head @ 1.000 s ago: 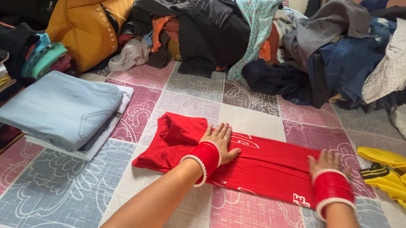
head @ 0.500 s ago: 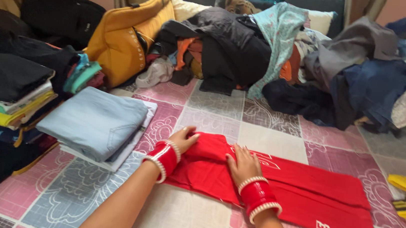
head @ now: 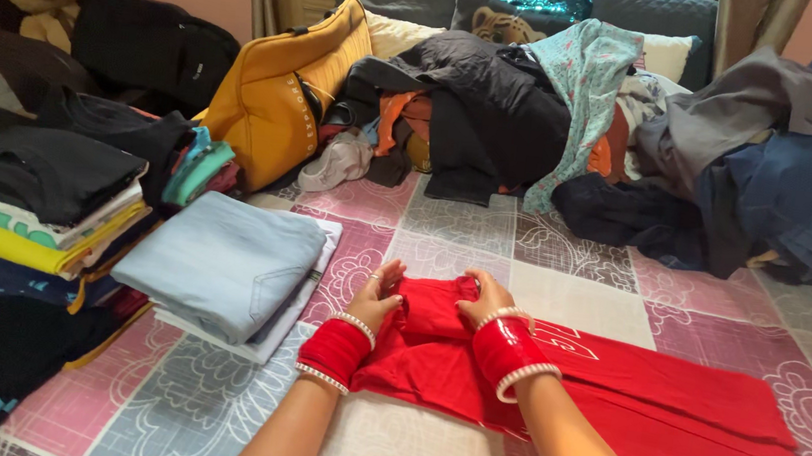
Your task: The person folds a black t-shirt and then a red t-shirt on a bed, placing them onto a stack of folded laundry.
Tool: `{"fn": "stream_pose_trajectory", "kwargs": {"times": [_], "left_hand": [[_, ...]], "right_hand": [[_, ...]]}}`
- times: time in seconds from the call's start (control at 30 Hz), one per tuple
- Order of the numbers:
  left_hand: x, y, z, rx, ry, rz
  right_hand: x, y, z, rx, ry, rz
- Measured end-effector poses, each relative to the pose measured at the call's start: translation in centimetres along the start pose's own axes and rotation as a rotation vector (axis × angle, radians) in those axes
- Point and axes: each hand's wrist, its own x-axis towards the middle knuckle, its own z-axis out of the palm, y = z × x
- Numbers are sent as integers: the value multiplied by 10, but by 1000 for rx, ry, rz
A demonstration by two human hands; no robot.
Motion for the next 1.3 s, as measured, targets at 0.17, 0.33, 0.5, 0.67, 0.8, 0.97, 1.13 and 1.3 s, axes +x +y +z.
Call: {"fn": "stream_pose_trajectory", "kwargs": {"times": [0.17, 0.33, 0.5, 0.67, 0.8, 0.97, 1.13, 1.3], "left_hand": [[-9, 29, 9, -72, 7, -85], [-17, 48, 17, 196, -135, 76], [-20, 60, 21, 447, -138, -21], [-16, 58, 15, 498, -195, 9], [-11, 50, 7, 294, -181, -43], [-11, 46, 8, 258, -184, -47], [-6, 31, 0, 268, -167, -83], [11, -2, -10, 3, -28, -281]], "right_hand": [[-79, 4, -18, 705, -231, -544], [-146, -12, -47, 123, -136, -617], [-178, -39, -47, -65, 223, -902], [-177, -31, -41, -63, 218, -794], [-188, -39, -47, 38, 253, -766], [-194, -56, -44, 22, 237, -811], [-177, -32, -22, 200, 327, -670], [-84, 38, 2, 973, 211, 40]]}}
